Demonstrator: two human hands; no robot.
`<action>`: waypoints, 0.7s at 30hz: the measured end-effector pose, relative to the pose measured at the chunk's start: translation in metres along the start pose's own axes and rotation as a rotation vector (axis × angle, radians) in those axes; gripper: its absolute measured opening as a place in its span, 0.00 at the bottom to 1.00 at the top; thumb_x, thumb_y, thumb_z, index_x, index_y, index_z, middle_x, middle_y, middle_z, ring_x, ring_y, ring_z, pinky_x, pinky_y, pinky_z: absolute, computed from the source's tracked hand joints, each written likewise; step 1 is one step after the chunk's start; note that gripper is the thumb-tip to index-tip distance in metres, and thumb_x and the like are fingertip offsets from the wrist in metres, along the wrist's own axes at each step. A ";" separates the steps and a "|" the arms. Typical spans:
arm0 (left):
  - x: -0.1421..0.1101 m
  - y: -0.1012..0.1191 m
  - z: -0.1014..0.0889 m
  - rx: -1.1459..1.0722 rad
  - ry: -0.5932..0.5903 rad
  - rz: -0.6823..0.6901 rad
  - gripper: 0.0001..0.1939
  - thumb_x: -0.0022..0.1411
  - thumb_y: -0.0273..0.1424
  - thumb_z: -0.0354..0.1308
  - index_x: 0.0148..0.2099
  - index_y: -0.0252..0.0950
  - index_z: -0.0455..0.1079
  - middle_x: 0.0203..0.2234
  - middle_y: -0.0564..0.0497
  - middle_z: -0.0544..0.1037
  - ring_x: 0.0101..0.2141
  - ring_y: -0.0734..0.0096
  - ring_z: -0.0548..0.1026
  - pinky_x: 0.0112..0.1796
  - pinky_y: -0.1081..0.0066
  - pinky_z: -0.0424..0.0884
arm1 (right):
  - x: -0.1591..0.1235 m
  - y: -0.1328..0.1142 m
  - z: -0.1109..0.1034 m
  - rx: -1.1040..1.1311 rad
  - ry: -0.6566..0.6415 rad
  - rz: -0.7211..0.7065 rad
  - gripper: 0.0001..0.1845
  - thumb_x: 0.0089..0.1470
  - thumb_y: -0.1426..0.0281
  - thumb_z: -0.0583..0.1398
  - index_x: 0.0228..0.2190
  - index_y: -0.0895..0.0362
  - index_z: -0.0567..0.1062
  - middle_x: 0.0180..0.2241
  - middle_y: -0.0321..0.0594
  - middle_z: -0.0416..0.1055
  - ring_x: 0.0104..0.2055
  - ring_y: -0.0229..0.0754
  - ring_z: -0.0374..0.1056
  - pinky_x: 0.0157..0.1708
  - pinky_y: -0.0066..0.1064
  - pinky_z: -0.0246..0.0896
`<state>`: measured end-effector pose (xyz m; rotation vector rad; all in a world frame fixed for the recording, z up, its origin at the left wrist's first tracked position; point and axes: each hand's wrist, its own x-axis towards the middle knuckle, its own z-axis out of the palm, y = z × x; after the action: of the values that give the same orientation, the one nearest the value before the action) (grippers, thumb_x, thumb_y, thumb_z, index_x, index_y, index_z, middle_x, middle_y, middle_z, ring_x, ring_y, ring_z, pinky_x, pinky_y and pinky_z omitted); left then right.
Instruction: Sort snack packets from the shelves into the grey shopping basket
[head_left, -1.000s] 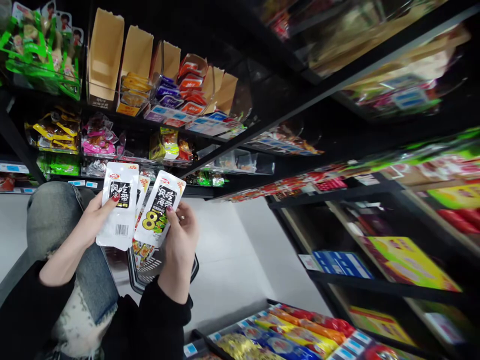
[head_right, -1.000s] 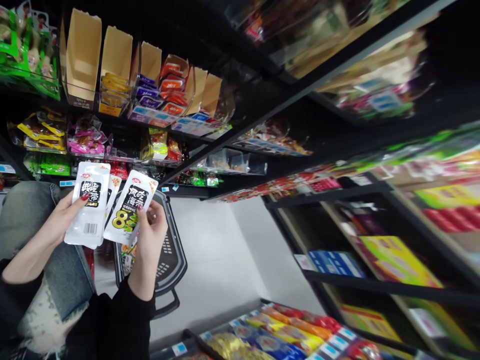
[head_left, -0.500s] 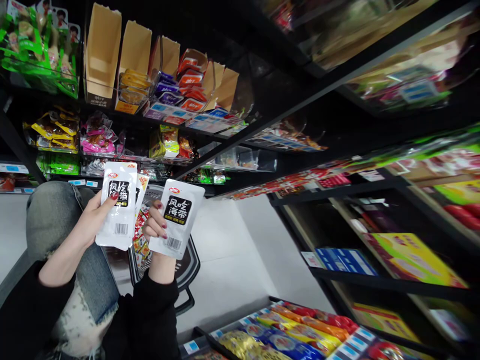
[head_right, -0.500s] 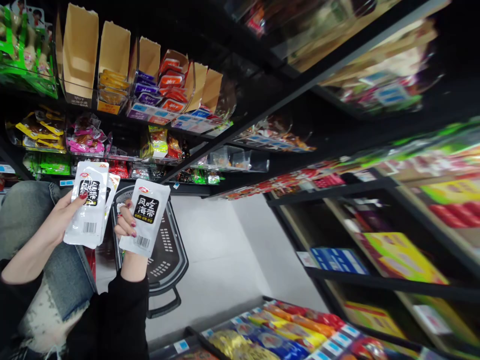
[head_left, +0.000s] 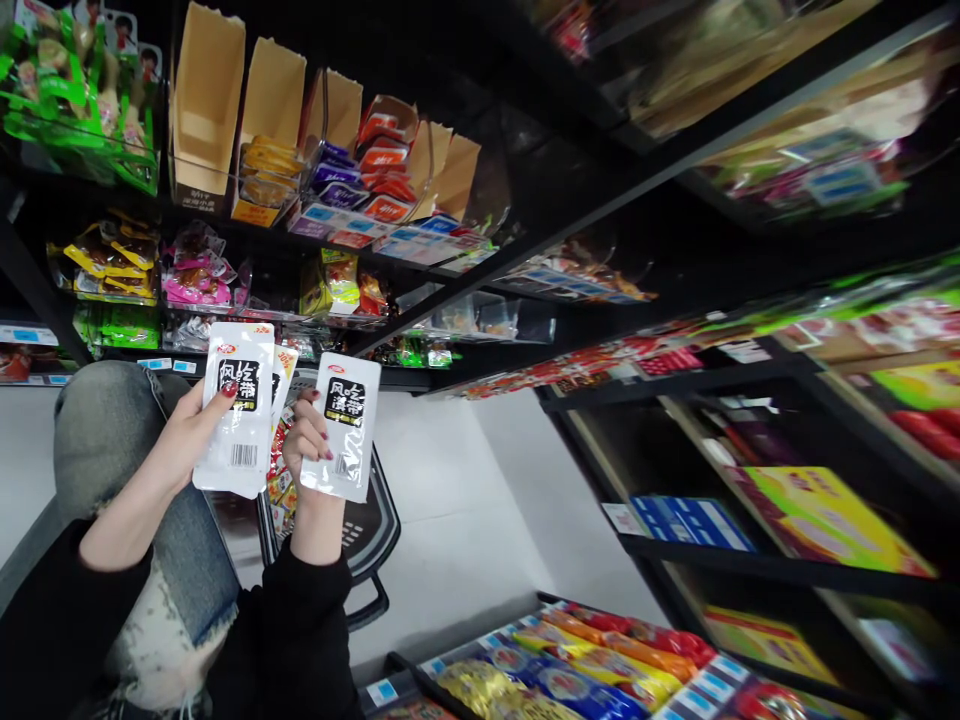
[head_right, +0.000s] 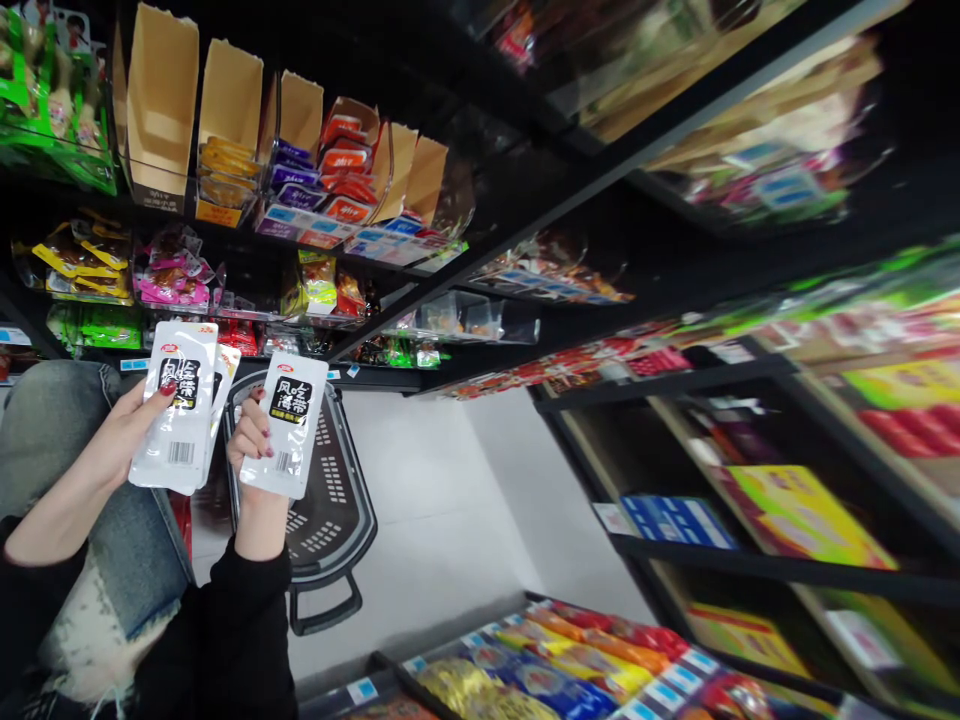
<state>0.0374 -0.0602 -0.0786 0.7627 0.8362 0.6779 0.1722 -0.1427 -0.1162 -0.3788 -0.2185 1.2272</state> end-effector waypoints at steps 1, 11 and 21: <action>0.000 0.000 0.000 0.001 -0.001 0.003 0.25 0.45 0.42 0.67 0.44 0.35 0.73 0.34 0.48 0.81 0.32 0.65 0.77 0.33 0.70 0.72 | -0.002 0.001 -0.003 0.037 -0.071 0.006 0.06 0.58 0.64 0.54 0.35 0.54 0.65 0.17 0.21 0.48 0.12 0.25 0.31 0.09 0.15 0.34; 0.000 0.000 -0.001 0.003 -0.009 0.011 0.24 0.45 0.42 0.67 0.44 0.35 0.73 0.33 0.48 0.81 0.31 0.66 0.77 0.32 0.72 0.71 | -0.011 0.007 -0.010 -0.199 -0.196 0.037 0.17 0.52 0.53 0.57 0.26 0.51 0.60 0.08 0.15 0.42 0.06 0.25 0.29 0.07 0.18 0.33; 0.001 -0.001 -0.001 -0.041 0.028 0.000 0.27 0.45 0.41 0.67 0.48 0.35 0.73 0.35 0.48 0.82 0.32 0.66 0.78 0.33 0.73 0.72 | -0.019 -0.026 0.022 -1.300 0.890 -0.737 0.12 0.51 0.59 0.58 0.28 0.55 0.66 0.26 0.32 0.64 0.28 0.36 0.60 0.31 0.28 0.54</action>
<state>0.0369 -0.0598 -0.0806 0.7174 0.8451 0.7047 0.1802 -0.1640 -0.0850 -1.7318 -0.3146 -0.0363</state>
